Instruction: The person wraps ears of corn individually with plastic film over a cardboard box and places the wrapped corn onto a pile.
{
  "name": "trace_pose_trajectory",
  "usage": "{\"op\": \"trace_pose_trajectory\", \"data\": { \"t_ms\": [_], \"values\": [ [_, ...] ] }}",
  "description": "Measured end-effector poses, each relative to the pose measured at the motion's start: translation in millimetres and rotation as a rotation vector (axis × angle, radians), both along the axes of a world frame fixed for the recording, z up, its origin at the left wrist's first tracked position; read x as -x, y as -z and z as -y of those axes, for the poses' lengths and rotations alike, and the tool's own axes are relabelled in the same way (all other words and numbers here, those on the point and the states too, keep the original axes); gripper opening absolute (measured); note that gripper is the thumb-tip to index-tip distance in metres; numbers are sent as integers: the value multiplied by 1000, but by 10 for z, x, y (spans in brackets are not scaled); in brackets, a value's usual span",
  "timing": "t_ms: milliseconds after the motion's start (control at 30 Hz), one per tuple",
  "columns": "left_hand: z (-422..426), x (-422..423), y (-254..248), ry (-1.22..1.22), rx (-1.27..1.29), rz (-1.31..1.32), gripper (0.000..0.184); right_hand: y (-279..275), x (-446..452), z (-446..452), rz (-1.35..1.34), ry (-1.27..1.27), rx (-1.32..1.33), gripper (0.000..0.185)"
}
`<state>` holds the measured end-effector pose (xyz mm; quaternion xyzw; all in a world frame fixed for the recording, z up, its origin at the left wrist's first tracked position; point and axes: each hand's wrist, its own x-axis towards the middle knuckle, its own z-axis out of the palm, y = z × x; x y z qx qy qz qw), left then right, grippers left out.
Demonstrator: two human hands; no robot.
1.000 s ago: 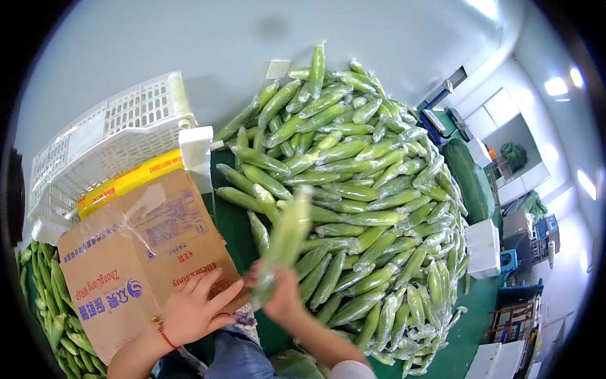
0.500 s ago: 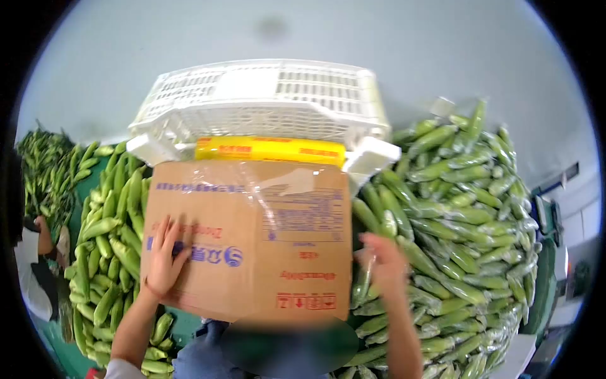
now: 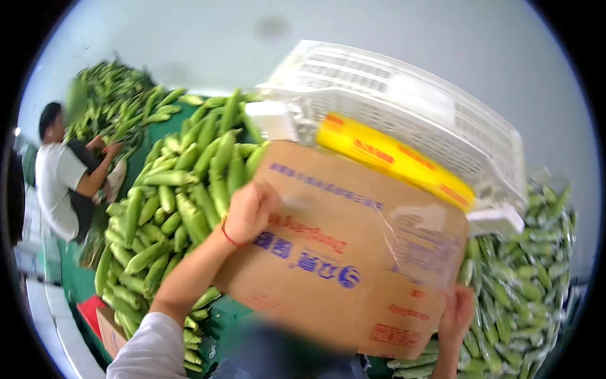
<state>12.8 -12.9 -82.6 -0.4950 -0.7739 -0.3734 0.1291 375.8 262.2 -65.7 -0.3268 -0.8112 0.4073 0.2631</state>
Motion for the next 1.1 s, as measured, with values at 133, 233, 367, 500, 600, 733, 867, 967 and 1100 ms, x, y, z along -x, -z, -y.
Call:
{"op": "trace_pose_trajectory", "data": {
  "t_ms": [133,233,367,500,600,733,867,967,1100],
  "values": [
    [822,-393,-67,292,-75,-98,13,-58,-418,409,109,-11,103,4],
    [1355,-725,-142,369,17,-166,16,-46,-616,671,209,-247,-127,4],
    [1814,-1133,246,292,159,-16,19,-24,-522,994,250,-456,-439,10],
    [2196,-954,1255,-691,-125,448,36,133,-511,1089,376,-294,-180,5],
    [2306,-10,2344,-1222,48,806,84,200,-520,1069,405,-272,-43,6],
    [2538,138,2914,-1055,-83,684,89,9,-449,1061,456,-299,59,5],
    [2244,-226,1272,-1042,-486,1188,70,-40,-330,1077,415,-278,79,7],
    [2047,-567,331,-568,-375,825,70,-114,-262,1094,461,-261,63,8],
    [849,-963,-870,163,396,-188,58,-81,-264,1258,538,-237,-220,7]
  ]
}}
